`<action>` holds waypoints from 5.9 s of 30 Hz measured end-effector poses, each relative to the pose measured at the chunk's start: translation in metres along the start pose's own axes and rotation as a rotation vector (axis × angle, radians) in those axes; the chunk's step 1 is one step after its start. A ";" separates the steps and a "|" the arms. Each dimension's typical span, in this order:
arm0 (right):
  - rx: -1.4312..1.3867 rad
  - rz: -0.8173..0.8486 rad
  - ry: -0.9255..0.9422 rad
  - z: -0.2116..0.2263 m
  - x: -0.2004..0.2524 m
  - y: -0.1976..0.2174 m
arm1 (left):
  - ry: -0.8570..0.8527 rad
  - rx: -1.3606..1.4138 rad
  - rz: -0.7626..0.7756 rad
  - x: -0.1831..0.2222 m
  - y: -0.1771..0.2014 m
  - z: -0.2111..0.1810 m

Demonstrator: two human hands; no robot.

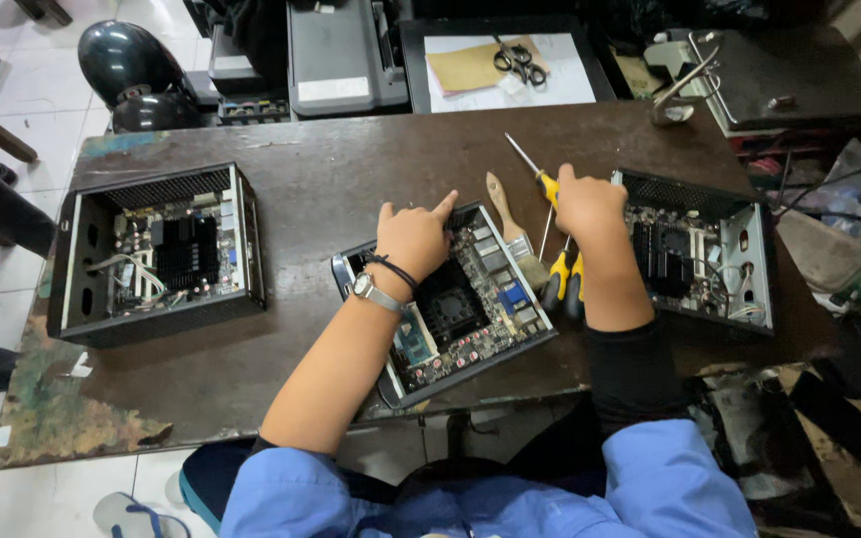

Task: The person uses a screwdriver to loosen screws on a computer motherboard inside an open case. Then, using a brush, the person sweeps dust from the motherboard and surrounding components. The work is performed on a cluttered workbench with other open computer cases nearby.

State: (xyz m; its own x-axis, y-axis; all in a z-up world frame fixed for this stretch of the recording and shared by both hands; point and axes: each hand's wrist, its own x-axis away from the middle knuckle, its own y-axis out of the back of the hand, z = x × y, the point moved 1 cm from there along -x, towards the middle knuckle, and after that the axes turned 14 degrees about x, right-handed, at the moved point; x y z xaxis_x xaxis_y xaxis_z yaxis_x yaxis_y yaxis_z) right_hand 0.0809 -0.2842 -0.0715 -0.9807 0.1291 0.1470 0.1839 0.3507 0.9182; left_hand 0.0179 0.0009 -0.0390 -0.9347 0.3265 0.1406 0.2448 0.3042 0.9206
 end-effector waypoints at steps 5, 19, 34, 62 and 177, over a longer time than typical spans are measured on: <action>0.031 0.001 -0.005 0.007 0.001 -0.005 | 0.011 0.009 0.012 -0.002 -0.001 0.004; -0.149 -0.139 0.159 0.069 0.051 0.051 | -0.014 -0.014 0.019 0.012 0.013 0.012; -1.450 -0.835 0.413 0.059 0.123 0.113 | -0.074 0.879 -0.031 0.089 0.054 0.083; -0.983 -0.868 0.594 0.092 0.107 0.076 | -0.156 1.467 -0.368 0.070 0.014 0.088; -1.038 -0.650 0.768 0.127 0.133 0.128 | -0.432 0.019 -0.452 0.106 -0.023 0.042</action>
State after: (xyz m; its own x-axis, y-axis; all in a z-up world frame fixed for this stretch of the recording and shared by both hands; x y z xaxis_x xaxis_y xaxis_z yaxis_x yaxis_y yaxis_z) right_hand -0.0171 -0.1042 0.0184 -0.7247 -0.4257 -0.5418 -0.1041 -0.7097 0.6968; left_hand -0.0759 0.0664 -0.0610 -0.7593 0.4927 -0.4251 -0.1424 0.5116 0.8473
